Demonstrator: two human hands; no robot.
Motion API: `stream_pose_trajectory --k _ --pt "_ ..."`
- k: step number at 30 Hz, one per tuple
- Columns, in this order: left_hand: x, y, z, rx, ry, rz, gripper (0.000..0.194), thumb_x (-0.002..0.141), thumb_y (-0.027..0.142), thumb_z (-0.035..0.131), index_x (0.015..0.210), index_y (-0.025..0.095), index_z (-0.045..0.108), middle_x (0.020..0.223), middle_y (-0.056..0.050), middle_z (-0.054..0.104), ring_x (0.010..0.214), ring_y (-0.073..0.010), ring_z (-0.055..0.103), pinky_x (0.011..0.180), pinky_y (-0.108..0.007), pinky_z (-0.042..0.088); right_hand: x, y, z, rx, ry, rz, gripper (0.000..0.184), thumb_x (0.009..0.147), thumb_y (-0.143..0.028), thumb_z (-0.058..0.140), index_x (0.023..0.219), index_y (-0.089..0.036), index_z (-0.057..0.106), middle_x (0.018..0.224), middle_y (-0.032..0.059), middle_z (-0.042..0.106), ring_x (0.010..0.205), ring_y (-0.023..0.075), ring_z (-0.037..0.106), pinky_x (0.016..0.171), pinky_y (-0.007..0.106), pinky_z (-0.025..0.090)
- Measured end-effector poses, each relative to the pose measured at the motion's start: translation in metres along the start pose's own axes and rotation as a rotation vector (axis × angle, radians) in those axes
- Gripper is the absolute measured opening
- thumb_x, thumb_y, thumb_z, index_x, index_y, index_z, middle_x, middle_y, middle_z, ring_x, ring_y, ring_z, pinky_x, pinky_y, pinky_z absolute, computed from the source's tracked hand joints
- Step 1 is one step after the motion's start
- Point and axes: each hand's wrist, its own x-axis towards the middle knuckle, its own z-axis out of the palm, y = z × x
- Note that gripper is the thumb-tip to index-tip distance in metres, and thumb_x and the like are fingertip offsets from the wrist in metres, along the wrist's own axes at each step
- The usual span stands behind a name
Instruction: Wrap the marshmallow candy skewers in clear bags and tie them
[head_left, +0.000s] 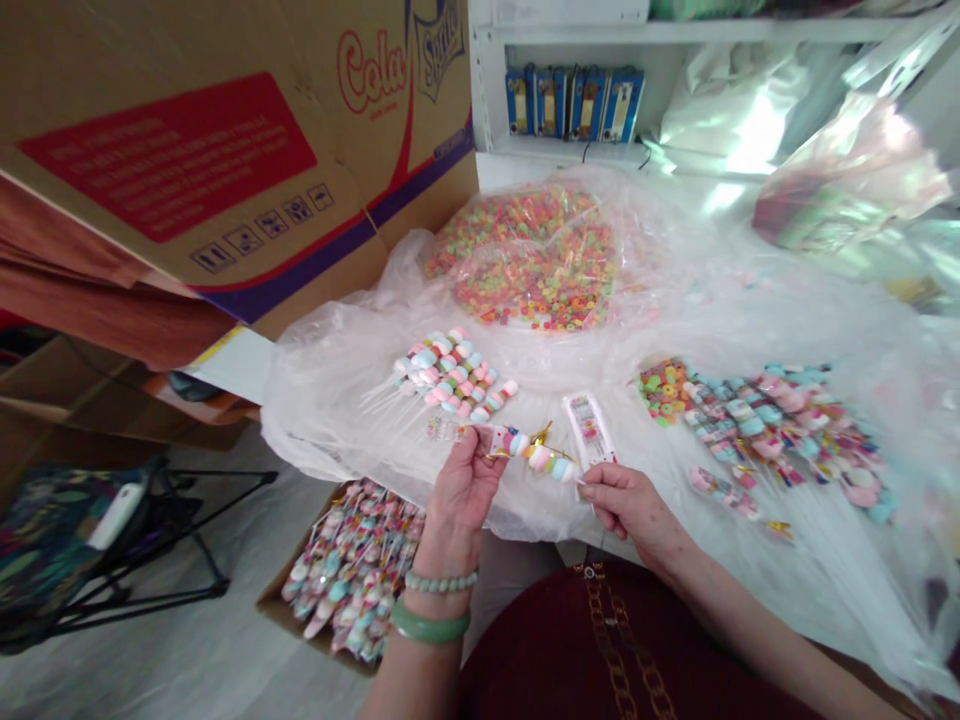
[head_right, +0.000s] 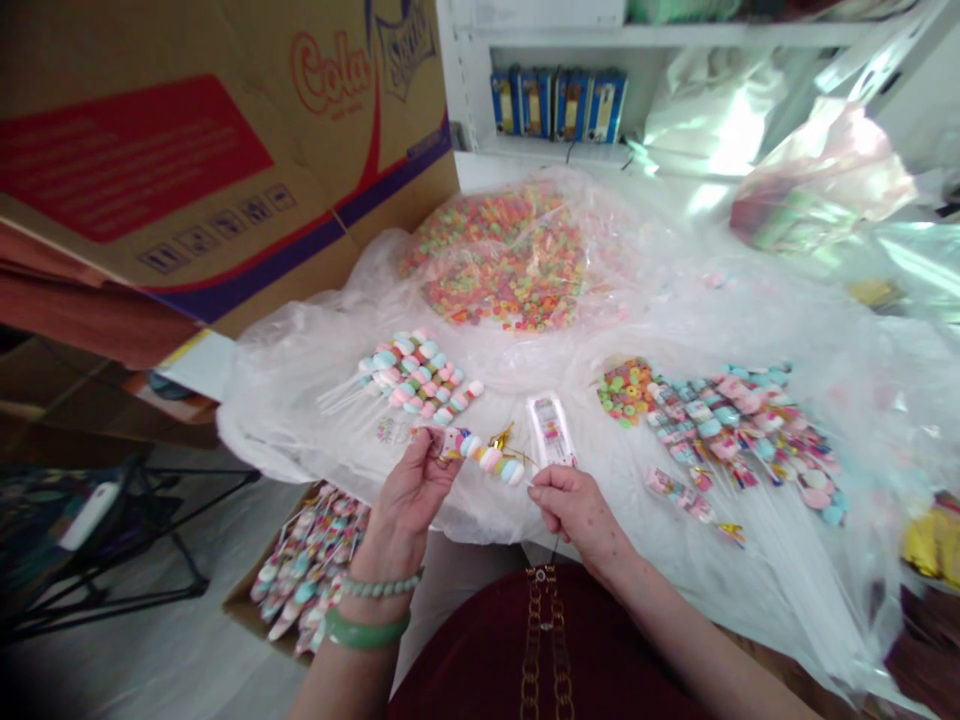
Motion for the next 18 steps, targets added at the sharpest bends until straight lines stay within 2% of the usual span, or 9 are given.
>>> stream_pose_trajectory --k 5,9,12,15,18 --pt "-0.005 -0.006 -0.002 0.126 -0.118 0.123 0.012 0.083 0.016 0.064 0.070 0.014 0.064 0.069 -0.004 0.070 0.068 -0.0150 0.067 0.066 -0.029 0.057 -0.013 -0.002 0.004 0.049 -0.033 0.030 0.022 0.073 -0.038 0.063 0.073 -0.018 0.055 0.037 -0.0096 0.041 0.032 0.0045 0.024 0.034 0.020 0.013" --pt "-0.005 -0.006 -0.008 0.179 -0.076 0.175 0.015 0.077 0.020 0.070 0.066 0.013 0.062 0.059 0.000 0.065 0.053 -0.0117 0.062 0.050 -0.022 0.052 -0.020 -0.004 0.003 0.128 -0.082 0.011 0.024 0.072 -0.039 0.064 0.073 -0.017 0.055 0.037 -0.0096 0.040 0.032 0.0040 0.022 0.035 0.020 0.011" --pt "-0.007 -0.006 -0.009 0.213 -0.058 0.191 0.019 0.074 0.022 0.072 0.063 0.012 0.060 0.056 0.001 0.063 0.050 -0.0126 0.061 0.051 -0.025 0.053 -0.022 -0.003 0.002 0.123 -0.074 -0.002 0.023 0.073 -0.039 0.064 0.074 -0.018 0.054 0.038 -0.0097 0.041 0.033 0.0045 0.023 0.036 0.020 0.011" --pt "-0.010 -0.008 -0.009 0.248 -0.075 0.218 0.018 0.072 0.023 0.073 0.066 0.011 0.062 0.060 -0.001 0.065 0.056 -0.0150 0.064 0.056 -0.029 0.056 -0.023 0.000 0.002 -0.034 -0.053 -0.066 0.022 0.076 -0.040 0.060 0.071 -0.020 0.054 0.041 -0.0087 0.041 0.036 0.0066 0.028 0.039 0.021 0.017" --pt "-0.010 -0.010 -0.009 0.220 -0.087 0.232 0.017 0.072 0.024 0.073 0.068 0.012 0.062 0.061 -0.001 0.065 0.056 -0.0142 0.064 0.057 -0.028 0.055 -0.024 0.004 0.002 -0.400 -0.011 -0.267 0.018 0.078 -0.034 0.056 0.066 -0.020 0.056 0.050 -0.0047 0.048 0.049 0.0103 0.043 0.050 0.022 0.031"
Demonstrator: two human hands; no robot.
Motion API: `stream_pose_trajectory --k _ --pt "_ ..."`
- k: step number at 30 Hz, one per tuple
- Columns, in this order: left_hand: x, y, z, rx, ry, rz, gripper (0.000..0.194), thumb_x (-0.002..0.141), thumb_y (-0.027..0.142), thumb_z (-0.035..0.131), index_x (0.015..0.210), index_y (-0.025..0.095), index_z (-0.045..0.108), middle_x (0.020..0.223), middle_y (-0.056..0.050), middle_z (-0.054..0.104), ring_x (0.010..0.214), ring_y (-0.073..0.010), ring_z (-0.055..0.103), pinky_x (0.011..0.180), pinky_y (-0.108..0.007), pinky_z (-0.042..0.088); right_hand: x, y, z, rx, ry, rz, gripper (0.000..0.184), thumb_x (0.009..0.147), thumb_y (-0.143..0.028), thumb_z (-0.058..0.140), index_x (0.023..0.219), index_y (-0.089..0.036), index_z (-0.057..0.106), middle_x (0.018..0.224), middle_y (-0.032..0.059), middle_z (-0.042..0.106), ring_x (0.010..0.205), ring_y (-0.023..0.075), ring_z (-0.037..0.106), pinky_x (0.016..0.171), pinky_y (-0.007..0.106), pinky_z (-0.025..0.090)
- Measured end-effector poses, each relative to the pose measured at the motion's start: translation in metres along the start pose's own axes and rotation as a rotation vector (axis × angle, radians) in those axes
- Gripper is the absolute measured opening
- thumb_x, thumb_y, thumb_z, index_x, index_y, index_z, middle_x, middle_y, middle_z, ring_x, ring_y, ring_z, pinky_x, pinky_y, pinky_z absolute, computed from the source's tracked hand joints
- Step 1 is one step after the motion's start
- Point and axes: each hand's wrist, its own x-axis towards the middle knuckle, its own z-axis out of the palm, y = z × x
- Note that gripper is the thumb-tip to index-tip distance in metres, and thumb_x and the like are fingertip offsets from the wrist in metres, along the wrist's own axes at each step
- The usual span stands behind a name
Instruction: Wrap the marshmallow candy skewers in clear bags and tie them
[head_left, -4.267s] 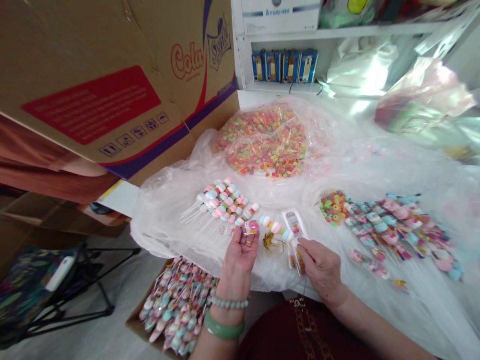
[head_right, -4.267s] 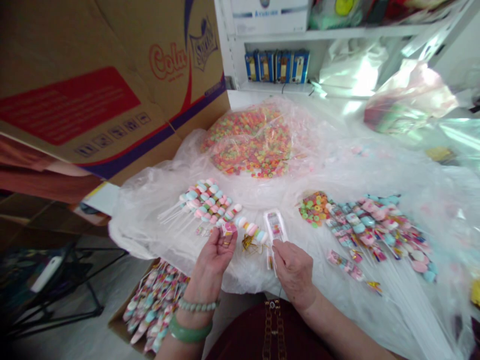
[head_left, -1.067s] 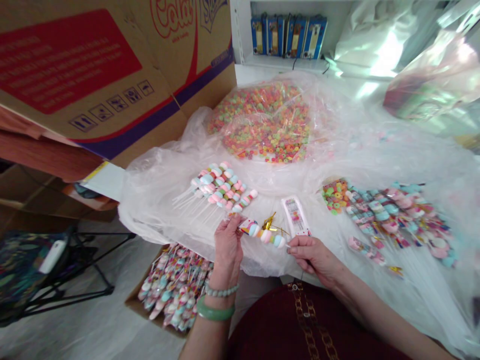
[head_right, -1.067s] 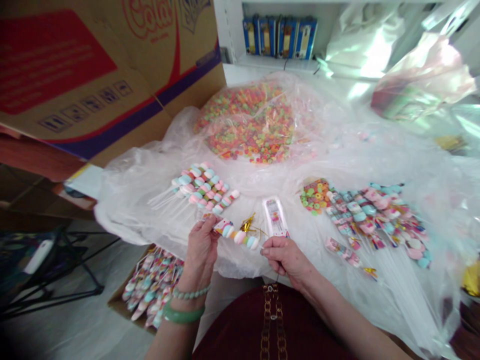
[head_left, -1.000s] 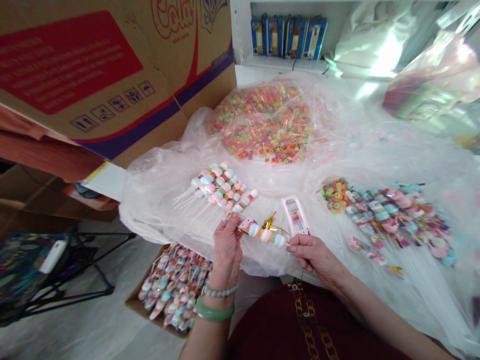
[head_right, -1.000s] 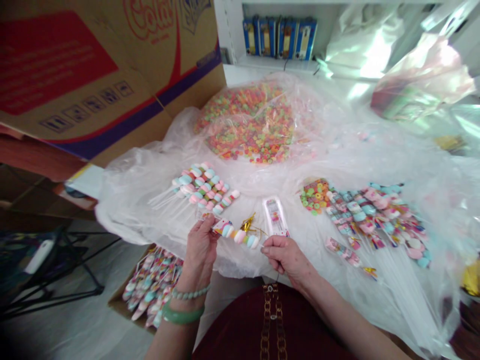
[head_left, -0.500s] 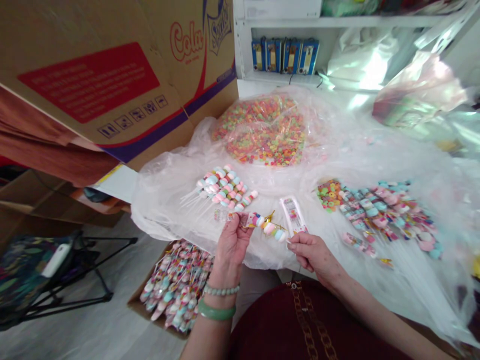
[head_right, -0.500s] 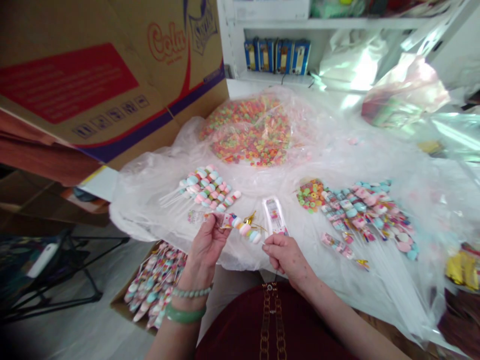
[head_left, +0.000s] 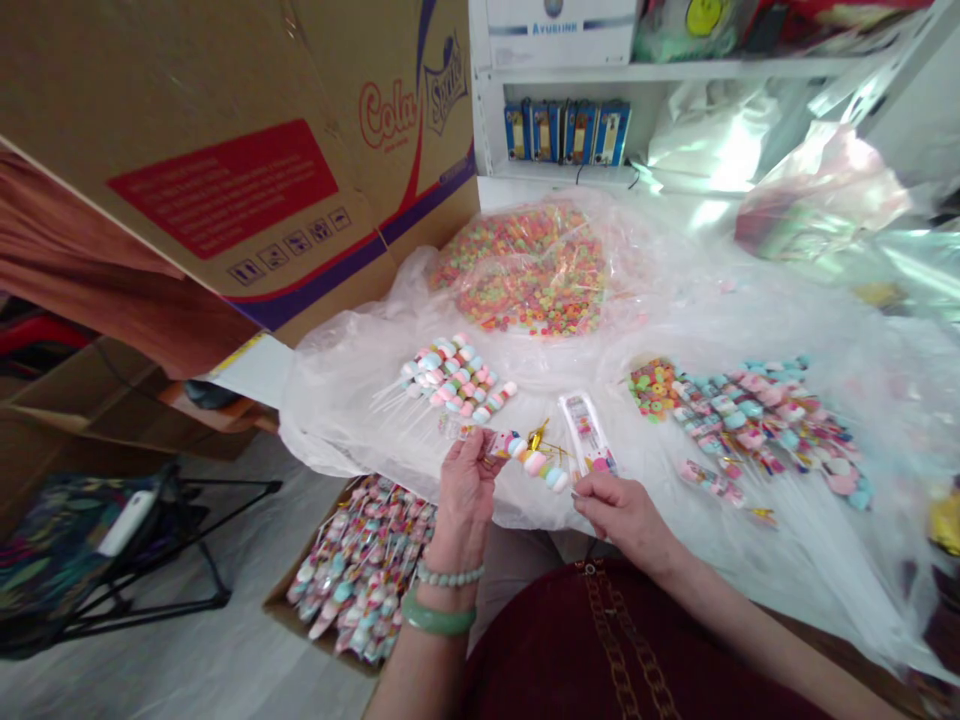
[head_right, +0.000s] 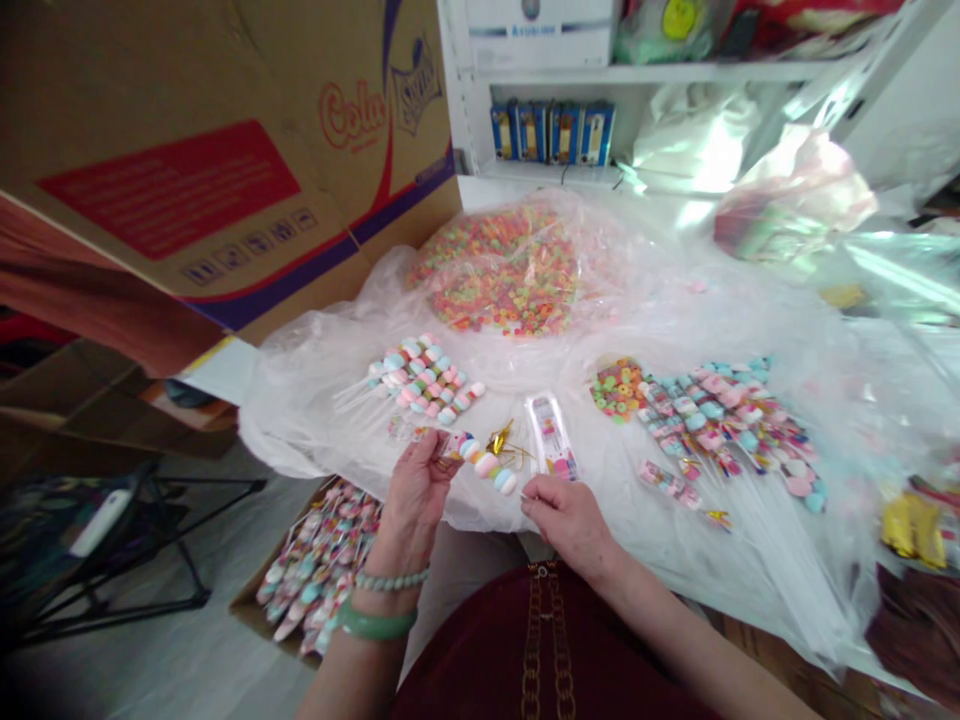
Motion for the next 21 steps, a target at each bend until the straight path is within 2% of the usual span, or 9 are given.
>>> stream_pose_trajectory --k 3,5,8,11,13,15,18,21 --pt "0.003 -0.001 -0.002 -0.024 -0.008 -0.007 0.020 0.073 0.025 0.073 0.065 0.013 0.060 0.058 0.000 0.063 0.056 -0.0143 0.064 0.057 -0.026 0.054 0.000 0.004 0.001 -0.292 0.041 -0.126 0.016 0.080 -0.030 0.054 0.067 -0.022 0.061 0.060 -0.0023 0.056 0.062 0.0135 0.052 0.061 0.025 0.035" --pt "0.004 -0.002 -0.003 -0.015 -0.025 -0.026 0.020 0.074 0.026 0.072 0.065 0.012 0.060 0.059 -0.001 0.064 0.058 -0.0156 0.066 0.058 -0.026 0.055 0.001 0.005 0.002 -0.298 0.036 -0.099 0.017 0.081 -0.030 0.052 0.068 -0.023 0.061 0.057 -0.0028 0.055 0.059 0.0136 0.052 0.060 0.025 0.035" --pt "0.005 -0.003 -0.004 0.009 -0.041 -0.042 0.019 0.074 0.027 0.073 0.068 0.012 0.062 0.063 -0.004 0.068 0.061 -0.0163 0.068 0.059 -0.026 0.055 0.004 0.005 0.003 -0.085 -0.001 0.030 0.018 0.081 -0.032 0.050 0.068 -0.022 0.057 0.047 -0.0051 0.049 0.047 0.0112 0.046 0.051 0.023 0.034" --pt "0.005 -0.003 -0.006 0.049 -0.057 -0.044 0.019 0.072 0.027 0.074 0.070 0.011 0.064 0.066 -0.005 0.069 0.061 -0.0157 0.067 0.057 -0.024 0.054 0.006 0.003 0.005 0.208 -0.060 0.200 0.020 0.080 -0.039 0.053 0.071 -0.021 0.054 0.042 -0.0074 0.046 0.036 0.0081 0.034 0.040 0.021 0.024" --pt "0.006 -0.003 -0.007 0.055 -0.027 -0.039 0.018 0.071 0.026 0.075 0.070 0.012 0.064 0.064 -0.003 0.069 0.059 -0.0142 0.066 0.056 -0.024 0.054 0.007 0.002 0.006 0.332 -0.066 0.238 0.022 0.078 -0.042 0.056 0.073 -0.020 0.054 0.042 -0.0081 0.045 0.035 0.0072 0.030 0.038 0.020 0.020" --pt "0.005 -0.003 -0.008 0.056 0.008 -0.041 0.016 0.071 0.024 0.075 0.069 0.013 0.063 0.062 -0.001 0.067 0.057 -0.0134 0.065 0.056 -0.026 0.055 0.008 0.002 0.006 0.358 -0.034 0.222 0.024 0.078 -0.043 0.057 0.073 -0.020 0.053 0.042 -0.0082 0.044 0.037 0.0072 0.031 0.039 0.020 0.021" --pt "0.005 -0.004 -0.008 0.074 0.017 -0.063 0.014 0.071 0.021 0.074 0.070 0.013 0.063 0.065 -0.001 0.067 0.059 -0.0146 0.065 0.061 -0.031 0.058 0.011 0.003 0.005 0.257 -0.004 0.195 0.023 0.079 -0.042 0.053 0.070 -0.021 0.051 0.043 -0.0076 0.042 0.038 0.0085 0.033 0.040 0.021 0.024" --pt "0.006 -0.005 -0.008 0.055 0.046 -0.097 0.012 0.072 0.018 0.073 0.070 0.013 0.063 0.066 -0.001 0.066 0.058 -0.0147 0.065 0.060 -0.031 0.058 0.012 0.009 0.004 -0.053 0.012 0.053 0.020 0.081 -0.036 0.050 0.067 -0.021 0.053 0.049 -0.0042 0.048 0.046 0.0112 0.044 0.049 0.023 0.031"
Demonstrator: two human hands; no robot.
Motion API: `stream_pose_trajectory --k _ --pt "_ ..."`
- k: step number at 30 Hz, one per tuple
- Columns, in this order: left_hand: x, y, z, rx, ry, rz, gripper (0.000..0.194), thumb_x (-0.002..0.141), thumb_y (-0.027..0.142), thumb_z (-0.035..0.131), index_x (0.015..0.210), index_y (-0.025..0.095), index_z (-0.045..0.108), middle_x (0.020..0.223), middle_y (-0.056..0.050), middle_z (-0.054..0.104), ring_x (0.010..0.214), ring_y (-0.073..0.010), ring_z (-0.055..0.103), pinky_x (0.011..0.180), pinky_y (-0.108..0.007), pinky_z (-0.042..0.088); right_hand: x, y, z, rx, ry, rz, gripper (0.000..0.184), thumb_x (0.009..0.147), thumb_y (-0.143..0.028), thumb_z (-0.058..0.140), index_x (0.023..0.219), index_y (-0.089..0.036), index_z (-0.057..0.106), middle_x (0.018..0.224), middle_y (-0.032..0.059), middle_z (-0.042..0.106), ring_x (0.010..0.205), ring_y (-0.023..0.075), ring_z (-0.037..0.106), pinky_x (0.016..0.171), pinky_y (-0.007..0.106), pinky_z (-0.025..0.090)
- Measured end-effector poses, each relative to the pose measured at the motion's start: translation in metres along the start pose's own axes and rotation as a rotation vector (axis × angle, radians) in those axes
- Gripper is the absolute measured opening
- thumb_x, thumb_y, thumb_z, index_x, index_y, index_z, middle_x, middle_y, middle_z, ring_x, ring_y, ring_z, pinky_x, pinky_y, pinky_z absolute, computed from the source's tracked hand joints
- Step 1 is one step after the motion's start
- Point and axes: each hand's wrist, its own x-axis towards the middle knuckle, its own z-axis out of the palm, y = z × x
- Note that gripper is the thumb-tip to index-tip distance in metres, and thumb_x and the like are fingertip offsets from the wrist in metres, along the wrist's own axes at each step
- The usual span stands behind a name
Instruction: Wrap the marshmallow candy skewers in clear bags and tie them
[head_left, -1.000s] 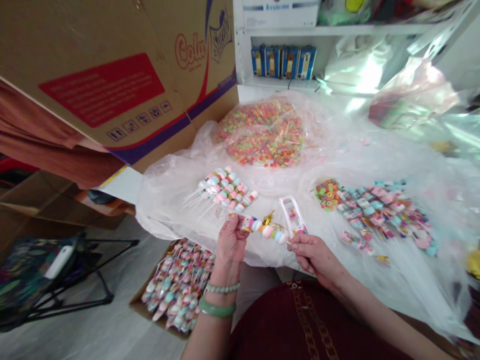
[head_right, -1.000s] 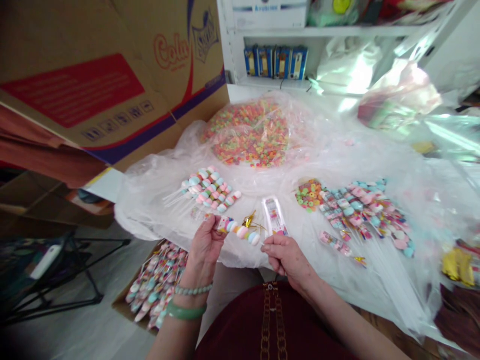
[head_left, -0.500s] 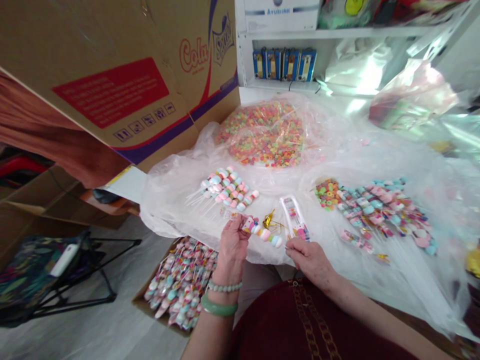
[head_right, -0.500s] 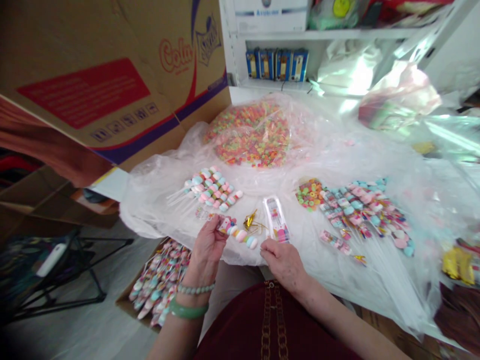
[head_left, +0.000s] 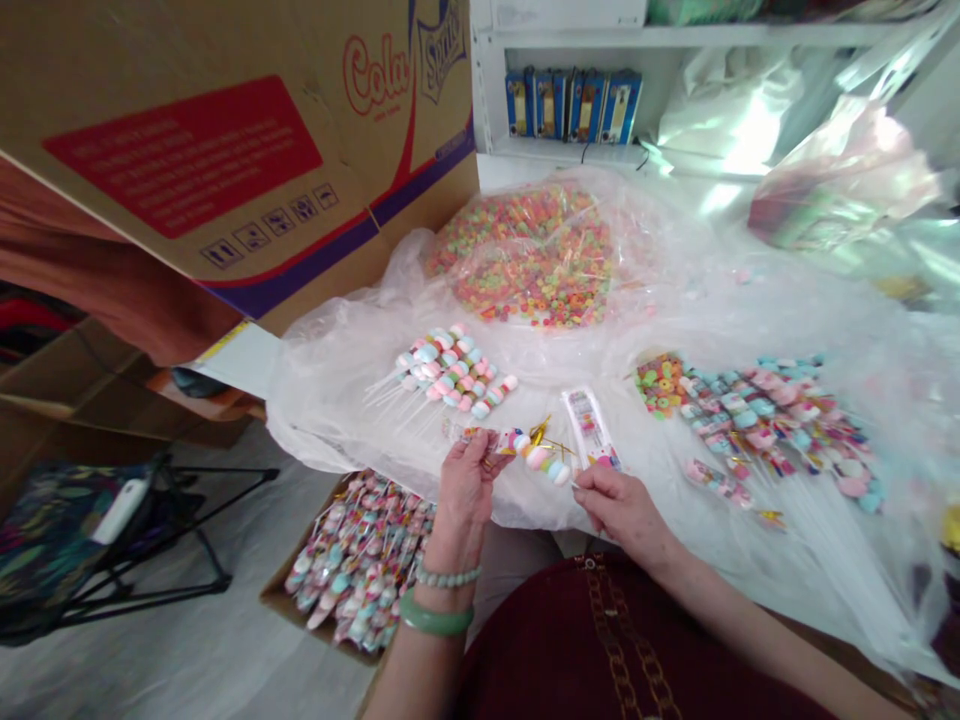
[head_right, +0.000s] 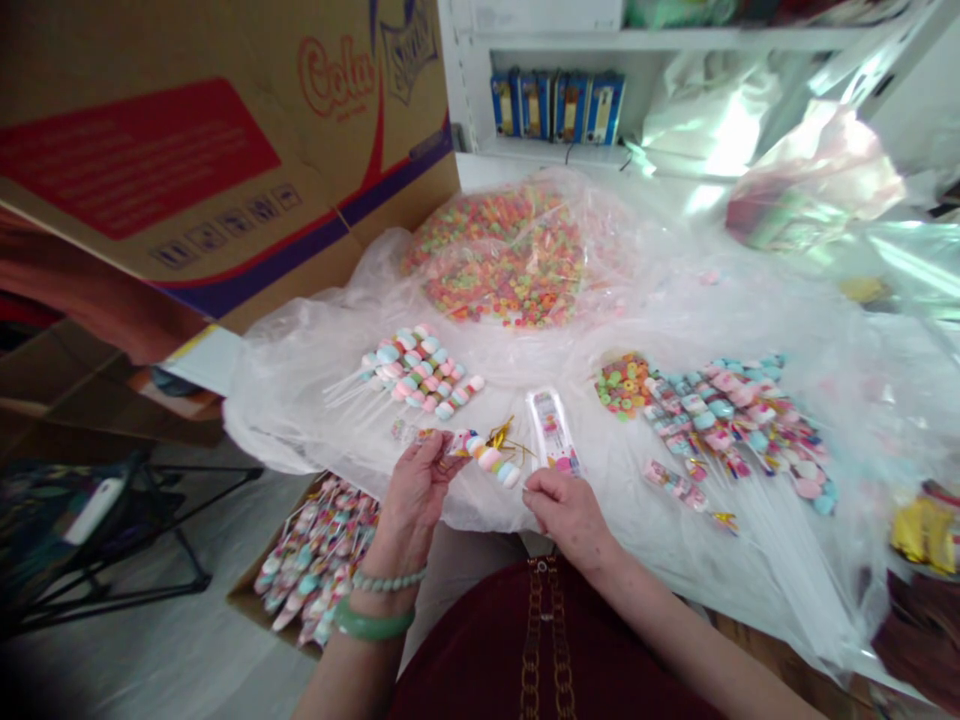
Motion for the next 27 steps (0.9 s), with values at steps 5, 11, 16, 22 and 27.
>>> stream_pose_trajectory --k 5,11,16,22,27 --pt "0.006 -0.001 -0.001 -0.061 0.069 -0.057 0.013 0.078 0.014 0.064 0.066 0.013 0.060 0.058 0.000 0.062 0.051 -0.0130 0.062 0.047 -0.022 0.050 -0.002 0.012 0.002 -0.516 0.047 -0.235 0.020 0.087 -0.031 0.047 0.074 -0.023 0.060 0.066 0.0014 0.061 0.065 0.0166 0.057 0.063 0.026 0.034" --pt "0.004 0.000 0.000 -0.089 0.057 -0.062 0.013 0.082 0.014 0.060 0.069 0.014 0.061 0.061 0.000 0.065 0.054 -0.0131 0.063 0.052 -0.025 0.054 0.002 0.010 0.002 -0.322 0.091 -0.159 0.019 0.088 -0.031 0.045 0.085 -0.022 0.062 0.069 0.0014 0.062 0.067 0.0173 0.057 0.066 0.027 0.038" --pt "-0.001 0.001 0.001 -0.095 -0.005 0.002 0.009 0.079 0.017 0.067 0.071 0.013 0.065 0.064 -0.002 0.068 0.056 -0.0135 0.064 0.055 -0.026 0.055 0.006 0.004 0.000 -0.049 0.142 -0.154 0.015 0.080 -0.031 0.054 0.070 -0.021 0.060 0.073 0.0014 0.060 0.076 0.0175 0.055 0.071 0.028 0.040" --pt "-0.007 0.002 0.004 -0.063 -0.084 0.040 0.013 0.074 0.024 0.073 0.071 0.012 0.067 0.067 -0.003 0.069 0.060 -0.0136 0.065 0.056 -0.023 0.054 0.010 0.008 -0.006 0.734 -0.321 0.484 0.015 0.075 -0.030 0.061 0.073 -0.019 0.052 0.044 -0.0112 0.029 0.036 0.0051 0.016 0.036 0.020 0.010" --pt "-0.006 0.001 0.002 -0.064 -0.074 0.018 0.015 0.073 0.024 0.075 0.072 0.012 0.066 0.066 -0.001 0.068 0.058 -0.0122 0.064 0.055 -0.023 0.054 0.009 0.013 -0.007 1.090 -0.639 0.606 0.016 0.078 -0.029 0.062 0.076 -0.018 0.050 0.041 -0.0138 0.026 0.033 0.0037 0.008 0.032 0.018 0.005"
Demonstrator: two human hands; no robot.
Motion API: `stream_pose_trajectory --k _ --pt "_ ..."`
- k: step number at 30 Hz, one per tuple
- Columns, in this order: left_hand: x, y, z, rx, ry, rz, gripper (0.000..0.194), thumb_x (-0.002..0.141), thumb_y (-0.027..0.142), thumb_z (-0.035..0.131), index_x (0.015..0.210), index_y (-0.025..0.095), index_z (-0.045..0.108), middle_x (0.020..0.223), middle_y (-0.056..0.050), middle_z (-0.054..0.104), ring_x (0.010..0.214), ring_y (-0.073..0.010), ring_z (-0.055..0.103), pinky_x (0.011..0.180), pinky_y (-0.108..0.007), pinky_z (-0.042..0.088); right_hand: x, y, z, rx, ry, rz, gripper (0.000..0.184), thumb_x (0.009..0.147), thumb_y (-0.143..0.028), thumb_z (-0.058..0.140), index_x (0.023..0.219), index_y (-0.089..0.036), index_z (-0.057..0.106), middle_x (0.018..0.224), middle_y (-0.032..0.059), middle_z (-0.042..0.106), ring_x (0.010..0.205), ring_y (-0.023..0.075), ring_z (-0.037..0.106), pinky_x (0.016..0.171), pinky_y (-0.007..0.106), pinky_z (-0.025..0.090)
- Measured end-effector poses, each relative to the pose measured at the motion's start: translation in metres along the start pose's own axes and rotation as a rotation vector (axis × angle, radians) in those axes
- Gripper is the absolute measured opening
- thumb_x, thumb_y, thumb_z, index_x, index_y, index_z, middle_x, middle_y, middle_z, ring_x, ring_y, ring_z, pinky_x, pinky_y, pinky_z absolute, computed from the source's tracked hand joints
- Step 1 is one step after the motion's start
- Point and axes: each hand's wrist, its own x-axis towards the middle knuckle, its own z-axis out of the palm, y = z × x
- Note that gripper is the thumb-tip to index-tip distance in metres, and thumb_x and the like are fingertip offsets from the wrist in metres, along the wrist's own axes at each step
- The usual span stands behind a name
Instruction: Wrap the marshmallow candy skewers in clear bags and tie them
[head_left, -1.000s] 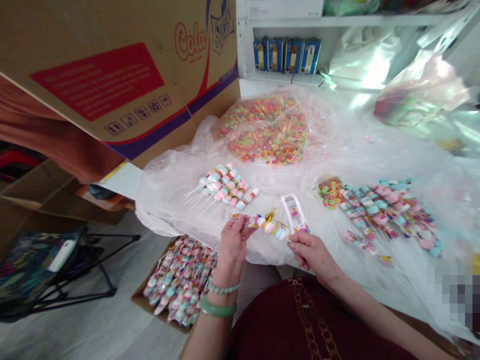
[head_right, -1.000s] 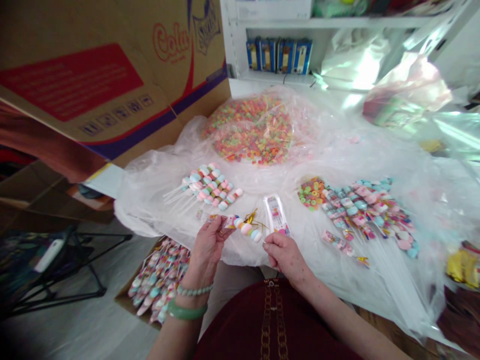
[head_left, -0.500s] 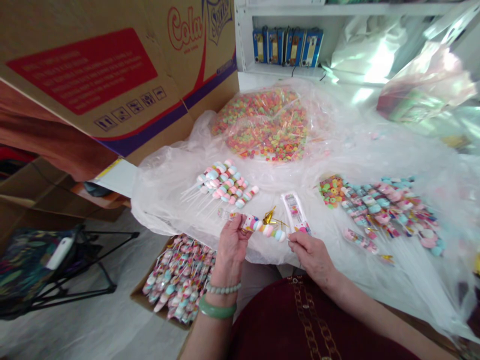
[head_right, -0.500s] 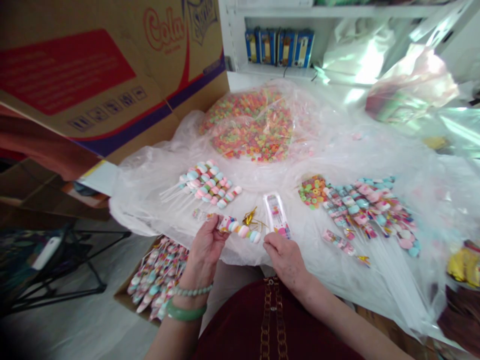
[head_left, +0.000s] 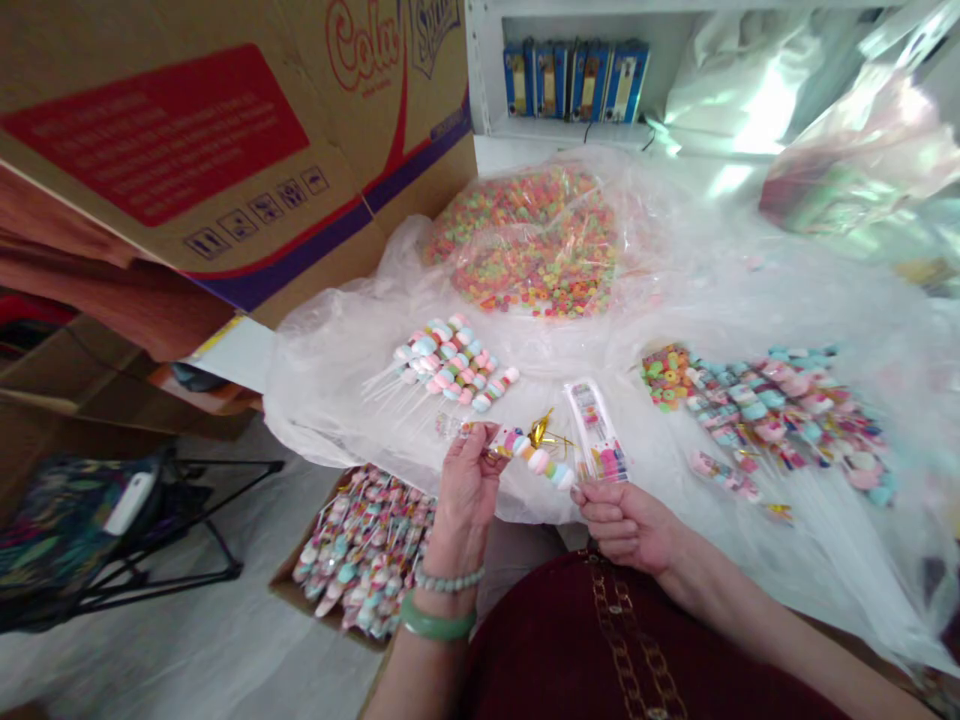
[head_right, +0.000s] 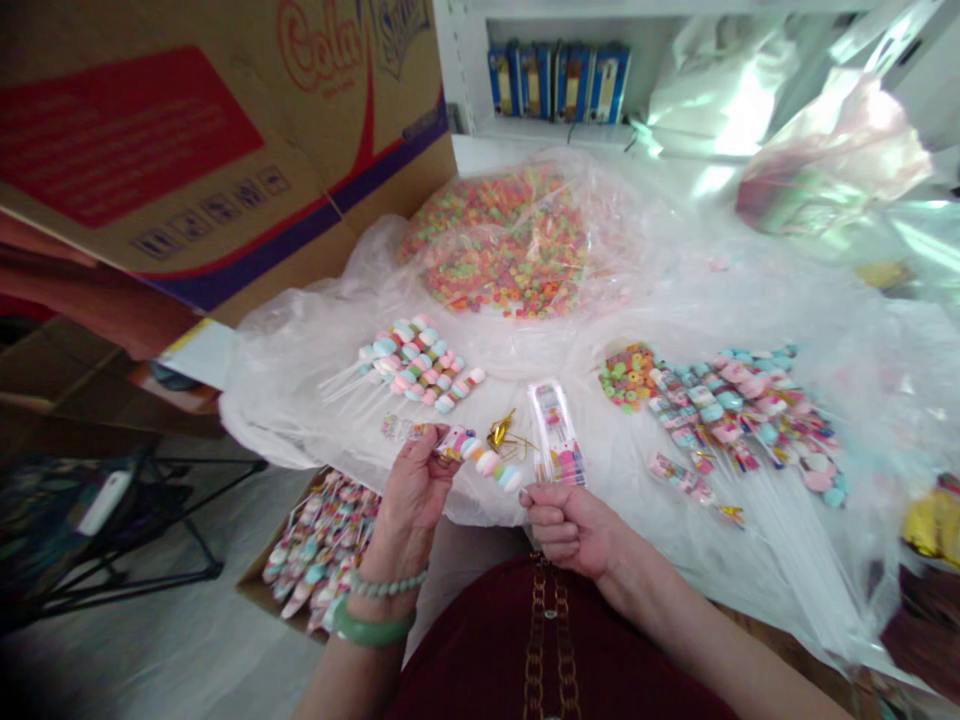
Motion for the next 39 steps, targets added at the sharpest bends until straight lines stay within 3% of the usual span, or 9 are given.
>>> stream_pose_trajectory --k 2,5,9,13,19,26,31,35,39 --pt "0.001 0.001 -0.002 0.018 0.011 -0.015 0.014 0.074 0.024 0.073 0.072 0.012 0.066 0.065 -0.001 0.068 0.057 -0.0128 0.064 0.054 -0.024 0.054 0.001 0.004 0.004 -0.080 0.050 -0.106 0.018 0.075 -0.029 0.065 0.077 -0.018 0.051 0.041 -0.0128 0.033 0.032 0.0034 0.013 0.032 0.018 0.007" --pt "0.001 0.005 -0.004 0.028 0.030 -0.036 0.013 0.076 0.024 0.071 0.072 0.013 0.065 0.065 -0.001 0.068 0.057 -0.0140 0.064 0.055 -0.028 0.056 0.003 0.008 0.013 -0.353 0.278 -0.361 0.018 0.074 -0.031 0.065 0.076 -0.018 0.053 0.044 -0.0087 0.045 0.034 0.0042 0.026 0.036 0.018 0.014" --pt "-0.003 0.009 -0.002 0.050 -0.026 -0.049 0.014 0.075 0.025 0.072 0.073 0.013 0.065 0.068 -0.003 0.070 0.062 -0.0173 0.067 0.059 -0.031 0.058 0.007 0.009 0.016 -0.615 0.496 -0.540 0.021 0.073 -0.036 0.063 0.068 -0.018 0.055 0.047 -0.0074 0.043 0.041 0.0059 0.033 0.042 0.020 0.022" --pt "-0.007 0.008 0.002 0.094 -0.068 -0.101 0.009 0.077 0.020 0.069 0.075 0.011 0.067 0.072 -0.006 0.072 0.069 -0.0191 0.070 0.063 -0.028 0.058 0.011 0.008 0.011 -0.770 0.504 -0.539 0.022 0.075 -0.038 0.058 0.068 -0.018 0.059 0.047 -0.0068 0.039 0.045 0.0076 0.031 0.045 0.022 0.022" --pt "-0.009 -0.001 0.006 0.105 -0.068 -0.154 0.015 0.083 0.022 0.063 0.075 0.011 0.068 0.071 -0.007 0.071 0.067 -0.0184 0.070 0.064 -0.027 0.058 0.017 0.013 0.008 -0.917 0.501 -0.439 0.019 0.073 -0.032 0.055 0.061 -0.018 0.058 0.053 -0.0037 0.047 0.051 0.0099 0.040 0.050 0.023 0.028" --pt "-0.009 -0.007 0.006 0.158 -0.078 -0.187 0.024 0.083 0.032 0.063 0.073 0.010 0.069 0.072 -0.008 0.070 0.064 -0.0157 0.067 0.057 -0.023 0.055 0.019 0.009 0.011 -0.877 0.642 -0.623 0.015 0.069 -0.028 0.057 0.058 -0.018 0.053 0.056 -0.0043 0.044 0.055 0.0103 0.039 0.053 0.022 0.028" --pt "-0.007 -0.011 0.004 0.173 -0.036 -0.176 0.019 0.073 0.031 0.074 0.075 0.012 0.070 0.073 -0.005 0.071 0.068 -0.0162 0.066 0.067 -0.029 0.057 0.019 0.006 0.007 -0.984 0.750 -0.690 0.016 0.072 -0.026 0.058 0.059 -0.018 0.053 0.060 -0.0025 0.051 0.062 0.0130 0.047 0.059 0.024 0.033" --pt "-0.009 -0.015 0.005 0.182 -0.065 -0.175 0.025 0.065 0.035 0.080 0.075 0.014 0.071 0.074 -0.004 0.071 0.069 -0.0161 0.065 0.068 -0.029 0.055 0.016 0.009 0.007 -1.340 0.838 -0.765 0.018 0.080 -0.021 0.053 0.062 -0.018 0.055 0.065 -0.0007 0.056 0.065 0.0140 0.051 0.062 0.025 0.034" --pt "-0.014 -0.018 0.011 0.223 -0.074 -0.154 0.031 0.059 0.036 0.084 0.075 0.012 0.072 0.076 -0.005 0.072 0.070 -0.0165 0.065 0.071 -0.030 0.054 0.011 0.016 0.010 -1.849 0.931 -1.013 0.025 0.088 -0.015 0.045 0.067 -0.017 0.058 0.070 0.0045 0.058 0.068 0.0163 0.051 0.064 0.028 0.033"
